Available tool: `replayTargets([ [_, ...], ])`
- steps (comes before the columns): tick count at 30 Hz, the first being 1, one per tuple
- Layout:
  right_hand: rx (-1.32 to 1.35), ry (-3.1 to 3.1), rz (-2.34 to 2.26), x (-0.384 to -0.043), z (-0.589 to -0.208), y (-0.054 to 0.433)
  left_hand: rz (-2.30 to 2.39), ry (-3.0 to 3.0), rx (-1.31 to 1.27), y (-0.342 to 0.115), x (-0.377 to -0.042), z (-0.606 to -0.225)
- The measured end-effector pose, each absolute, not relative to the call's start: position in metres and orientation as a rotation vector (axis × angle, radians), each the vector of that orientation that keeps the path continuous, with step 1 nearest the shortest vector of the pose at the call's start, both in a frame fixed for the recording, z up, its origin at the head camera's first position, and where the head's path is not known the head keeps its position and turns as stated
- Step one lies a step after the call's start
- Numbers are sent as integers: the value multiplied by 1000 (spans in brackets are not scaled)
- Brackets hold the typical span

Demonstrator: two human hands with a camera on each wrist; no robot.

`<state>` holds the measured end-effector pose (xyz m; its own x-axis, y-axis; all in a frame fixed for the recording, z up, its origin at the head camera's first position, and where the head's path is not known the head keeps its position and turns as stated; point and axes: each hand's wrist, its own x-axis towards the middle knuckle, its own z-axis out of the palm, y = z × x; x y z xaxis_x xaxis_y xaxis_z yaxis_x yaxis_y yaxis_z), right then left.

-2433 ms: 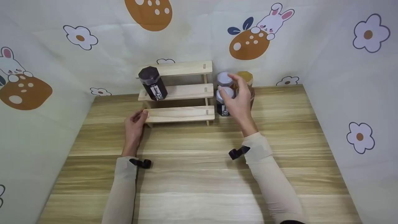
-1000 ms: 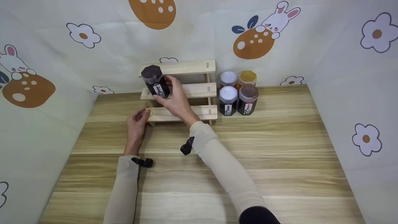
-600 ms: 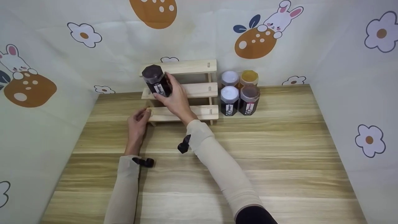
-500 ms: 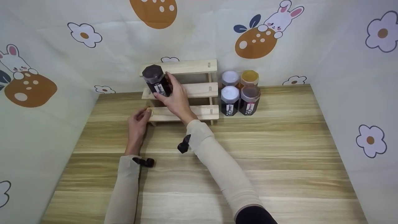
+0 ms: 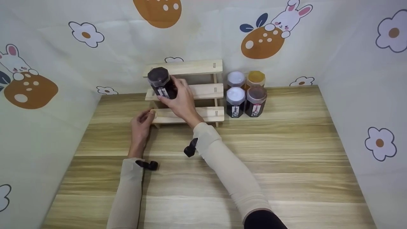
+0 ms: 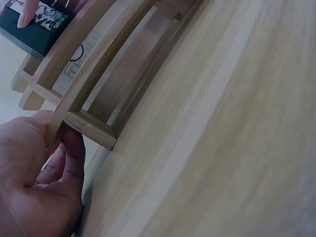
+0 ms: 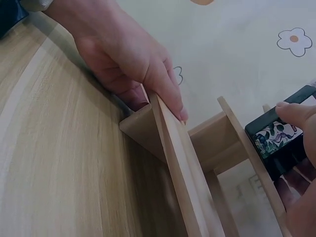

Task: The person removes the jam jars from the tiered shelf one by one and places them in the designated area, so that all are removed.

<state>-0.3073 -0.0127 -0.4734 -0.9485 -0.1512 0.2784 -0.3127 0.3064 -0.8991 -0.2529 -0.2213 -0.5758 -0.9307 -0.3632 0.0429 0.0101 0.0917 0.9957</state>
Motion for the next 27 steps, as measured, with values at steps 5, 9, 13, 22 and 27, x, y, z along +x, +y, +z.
replayTargets([
  [5,455,-2394,1759,-302,-474,-8,-1928,-2072,349,-220,-254,-576],
  [9,511,-2340,1784,-298,-477,-4,-1919,-2073,367,-220,-254,-576],
  [13,529,-2304,1790,-294,-480,2,-1910,-2084,367,-220,-255,-577],
  [22,462,-2256,1806,-286,-481,27,-1902,-2090,360,-220,-254,-578],
  [27,453,-2240,1816,-278,-478,49,-1910,-2088,367,-220,-253,-576],
])
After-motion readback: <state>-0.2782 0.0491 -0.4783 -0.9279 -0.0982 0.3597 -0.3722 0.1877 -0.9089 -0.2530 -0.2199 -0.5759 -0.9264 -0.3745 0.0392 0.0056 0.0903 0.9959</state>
